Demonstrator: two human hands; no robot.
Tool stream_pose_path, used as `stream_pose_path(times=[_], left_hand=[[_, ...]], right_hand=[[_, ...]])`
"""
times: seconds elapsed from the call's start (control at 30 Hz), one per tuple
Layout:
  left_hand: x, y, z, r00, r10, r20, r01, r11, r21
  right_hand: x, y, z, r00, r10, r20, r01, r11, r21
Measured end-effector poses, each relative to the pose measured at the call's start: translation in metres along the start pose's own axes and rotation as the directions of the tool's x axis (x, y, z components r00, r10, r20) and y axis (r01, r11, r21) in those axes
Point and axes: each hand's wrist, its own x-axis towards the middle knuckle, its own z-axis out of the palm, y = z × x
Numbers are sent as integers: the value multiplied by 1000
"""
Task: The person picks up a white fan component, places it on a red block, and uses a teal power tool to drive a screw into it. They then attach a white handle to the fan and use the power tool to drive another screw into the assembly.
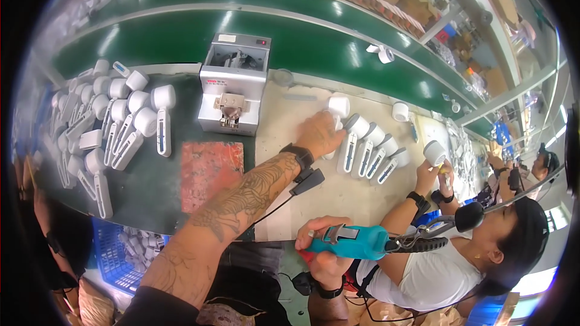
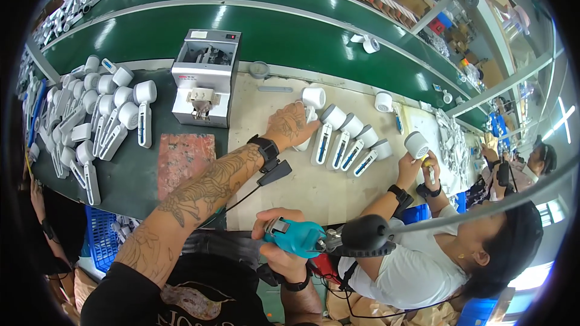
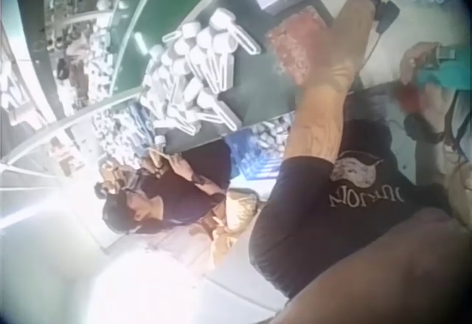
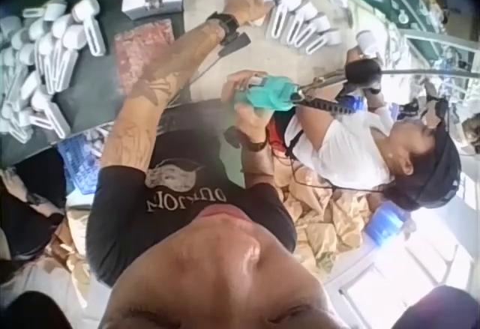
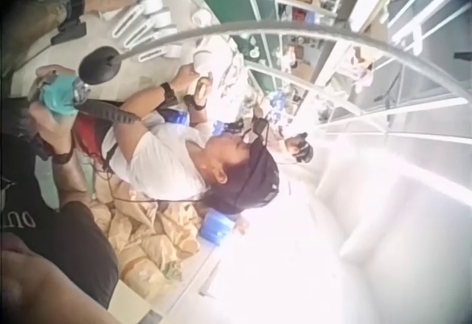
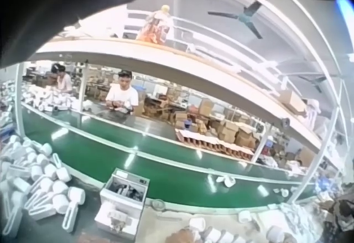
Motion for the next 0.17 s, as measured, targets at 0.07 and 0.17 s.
stream_pose_path(times=[0.07, 0.17], left_hand=[[2, -9, 2, 999, 49, -22, -48, 998, 27], [2, -14, -3, 1000, 2, 3, -2, 1000, -27]], right_hand=[[1, 4, -1, 1000, -15, 17, 15, 1000, -7], [4, 9, -7, 997, -71, 18, 72, 995, -74]])
